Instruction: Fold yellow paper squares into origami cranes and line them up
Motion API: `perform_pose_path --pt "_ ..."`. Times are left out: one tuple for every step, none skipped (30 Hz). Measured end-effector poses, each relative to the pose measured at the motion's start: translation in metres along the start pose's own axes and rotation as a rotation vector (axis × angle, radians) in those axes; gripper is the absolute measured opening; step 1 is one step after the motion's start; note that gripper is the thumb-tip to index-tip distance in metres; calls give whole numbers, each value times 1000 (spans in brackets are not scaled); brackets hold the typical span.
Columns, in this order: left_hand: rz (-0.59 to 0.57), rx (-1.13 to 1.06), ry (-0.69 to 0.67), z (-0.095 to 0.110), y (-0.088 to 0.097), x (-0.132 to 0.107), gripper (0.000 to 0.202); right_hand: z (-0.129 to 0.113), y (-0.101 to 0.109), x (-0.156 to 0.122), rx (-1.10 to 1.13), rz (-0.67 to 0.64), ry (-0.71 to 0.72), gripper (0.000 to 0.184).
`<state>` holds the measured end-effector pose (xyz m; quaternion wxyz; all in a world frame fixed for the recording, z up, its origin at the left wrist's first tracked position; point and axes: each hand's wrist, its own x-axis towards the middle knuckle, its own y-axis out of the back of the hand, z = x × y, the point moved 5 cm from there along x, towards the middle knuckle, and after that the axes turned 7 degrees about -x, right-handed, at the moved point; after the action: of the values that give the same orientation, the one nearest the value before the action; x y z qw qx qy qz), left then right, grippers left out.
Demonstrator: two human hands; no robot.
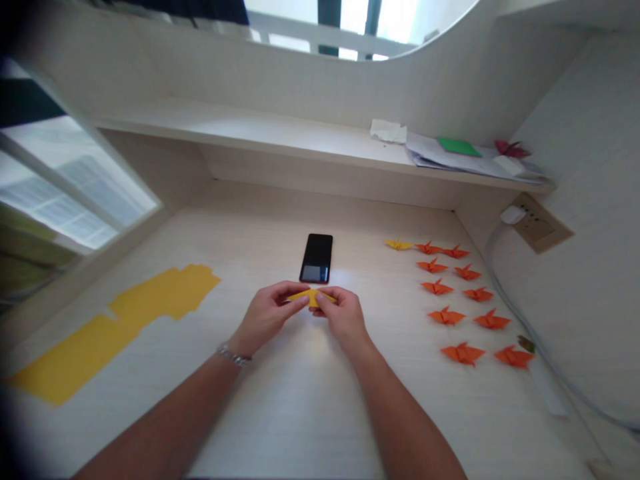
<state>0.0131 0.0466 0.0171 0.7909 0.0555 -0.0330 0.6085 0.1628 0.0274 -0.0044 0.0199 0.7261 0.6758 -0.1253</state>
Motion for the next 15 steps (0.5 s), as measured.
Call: perform_pose_path --pt "-15 -3 3 0 -1 0 26 -1 -1 -1 -3 -18 -2 31" --pt "-15 6 3 0 -2 0 25 -2 -2 -2 -7 -35 -3 31" --pt "-7 20 1 0 -1 0 24 -3 -3 -2 -13 -49 -2 30" --pt "-2 32 0 0 0 0 24 -4 -4 -3 -18 -60 0 30" --pt "-5 36 2 0 0 1 24 -4 -4 -3 -22 -66 3 30" --pt "-20 29 8 0 0 1 24 -4 -4 -3 -26 -68 6 29" --pt "-38 13 16 0 0 1 23 -4 -4 -3 -29 -69 8 29" --pt "-56 -6 24 0 -1 1 23 -3 -4 -3 -35 -70 10 28" --pt "-70 -22 30 1 -1 1 22 -2 -3 -2 -48 -68 16 27" --pt "-78 -33 32 1 -2 1 21 -2 -2 -1 -77 -63 34 27" --pt "-80 -37 32 2 -2 1 20 -2 0 0 -118 -56 62 26" --pt "-79 -35 30 2 -2 1 19 -3 1 0 -168 -46 100 25" --pt "-82 -32 32 3 -3 1 18 -4 3 1 -219 -38 140 24" --pt "-86 -29 34 3 -3 1 17 -5 4 2 -261 -33 174 23" --pt "-88 -28 38 3 -3 0 16 -6 5 2 -290 -33 197 21"
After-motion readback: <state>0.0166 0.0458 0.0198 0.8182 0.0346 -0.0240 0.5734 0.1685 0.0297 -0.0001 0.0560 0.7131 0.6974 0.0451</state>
